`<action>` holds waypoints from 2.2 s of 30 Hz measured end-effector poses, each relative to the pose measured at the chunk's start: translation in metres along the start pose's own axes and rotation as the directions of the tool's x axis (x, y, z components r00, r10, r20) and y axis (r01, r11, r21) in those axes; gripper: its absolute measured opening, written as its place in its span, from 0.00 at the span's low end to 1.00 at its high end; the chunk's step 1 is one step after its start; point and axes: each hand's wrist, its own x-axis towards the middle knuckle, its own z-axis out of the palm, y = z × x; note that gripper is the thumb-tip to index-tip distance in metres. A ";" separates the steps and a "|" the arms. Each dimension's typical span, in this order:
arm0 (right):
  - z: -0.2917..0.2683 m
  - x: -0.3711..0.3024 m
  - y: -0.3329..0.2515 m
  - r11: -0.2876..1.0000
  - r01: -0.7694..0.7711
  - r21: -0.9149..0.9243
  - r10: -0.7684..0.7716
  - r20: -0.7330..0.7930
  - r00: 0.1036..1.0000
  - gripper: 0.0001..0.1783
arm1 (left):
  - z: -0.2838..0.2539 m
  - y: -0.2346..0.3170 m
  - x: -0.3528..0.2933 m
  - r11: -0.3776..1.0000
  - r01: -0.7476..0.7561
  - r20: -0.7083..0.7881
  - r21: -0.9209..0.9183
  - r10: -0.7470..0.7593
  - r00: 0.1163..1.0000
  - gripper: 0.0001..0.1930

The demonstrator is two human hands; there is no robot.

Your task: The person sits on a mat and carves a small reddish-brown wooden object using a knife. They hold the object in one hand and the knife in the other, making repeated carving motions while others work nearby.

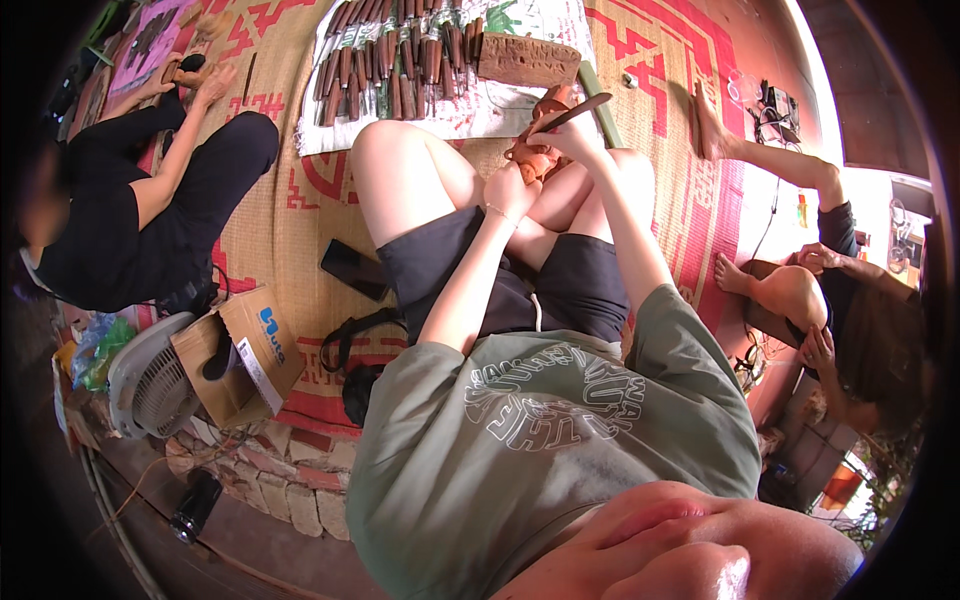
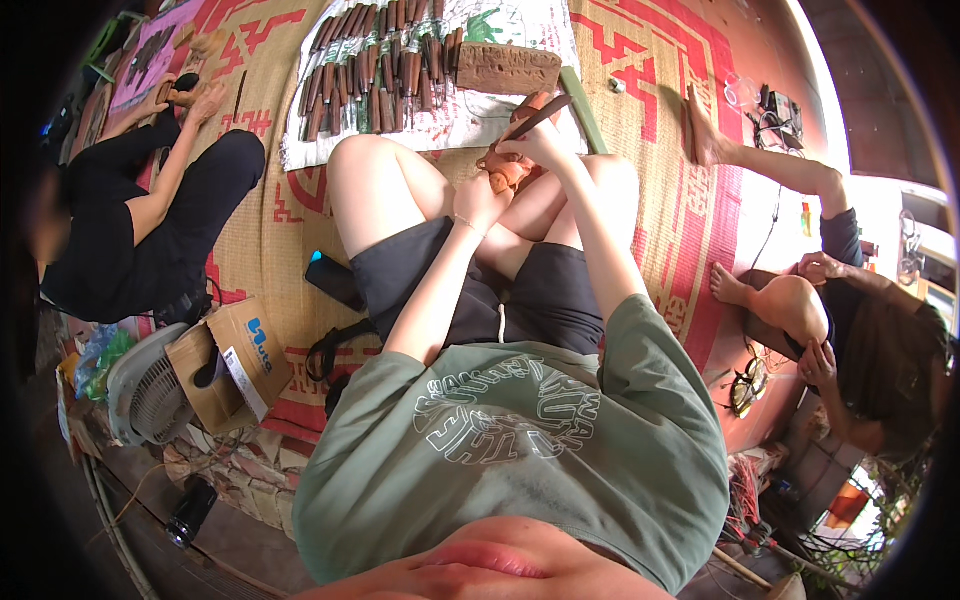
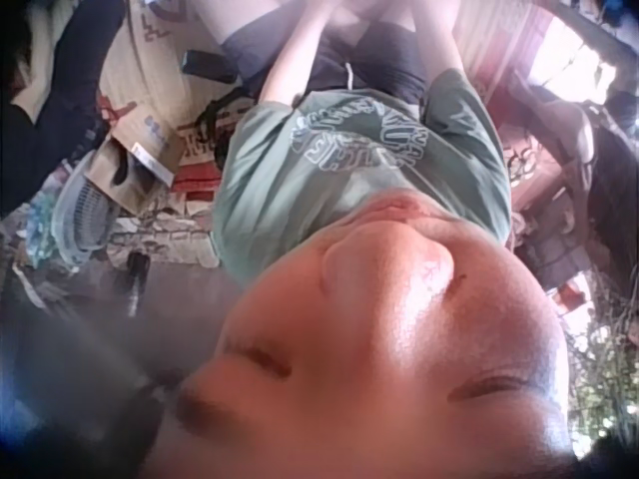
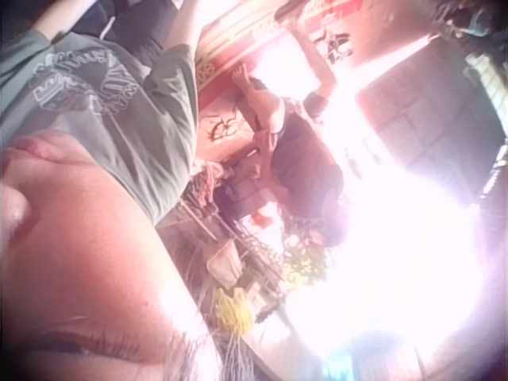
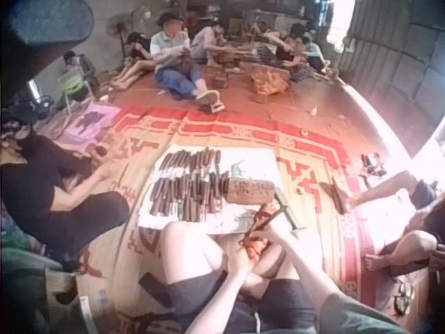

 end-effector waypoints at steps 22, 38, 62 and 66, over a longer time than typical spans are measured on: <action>0.017 -0.002 0.027 0.998 -0.014 0.063 0.033 -0.320 0.947 0.07 | 0.001 -0.004 -0.003 1.000 -0.022 -0.012 0.022 0.022 1.000 0.16; 0.031 -0.084 0.017 0.816 -0.057 0.576 0.325 -0.374 0.869 0.07 | 0.008 -0.020 0.003 0.987 -0.025 0.014 -0.157 0.027 1.000 0.22; 0.056 -0.077 0.043 0.843 0.000 0.538 0.225 -0.353 0.908 0.08 | 0.015 -0.026 0.008 0.921 0.082 0.063 -0.382 -0.063 0.996 0.20; 0.056 -0.068 0.027 0.870 0.062 0.489 0.149 -0.380 0.913 0.09 | 0.017 -0.029 0.008 0.911 0.044 0.051 -0.411 -0.026 0.998 0.20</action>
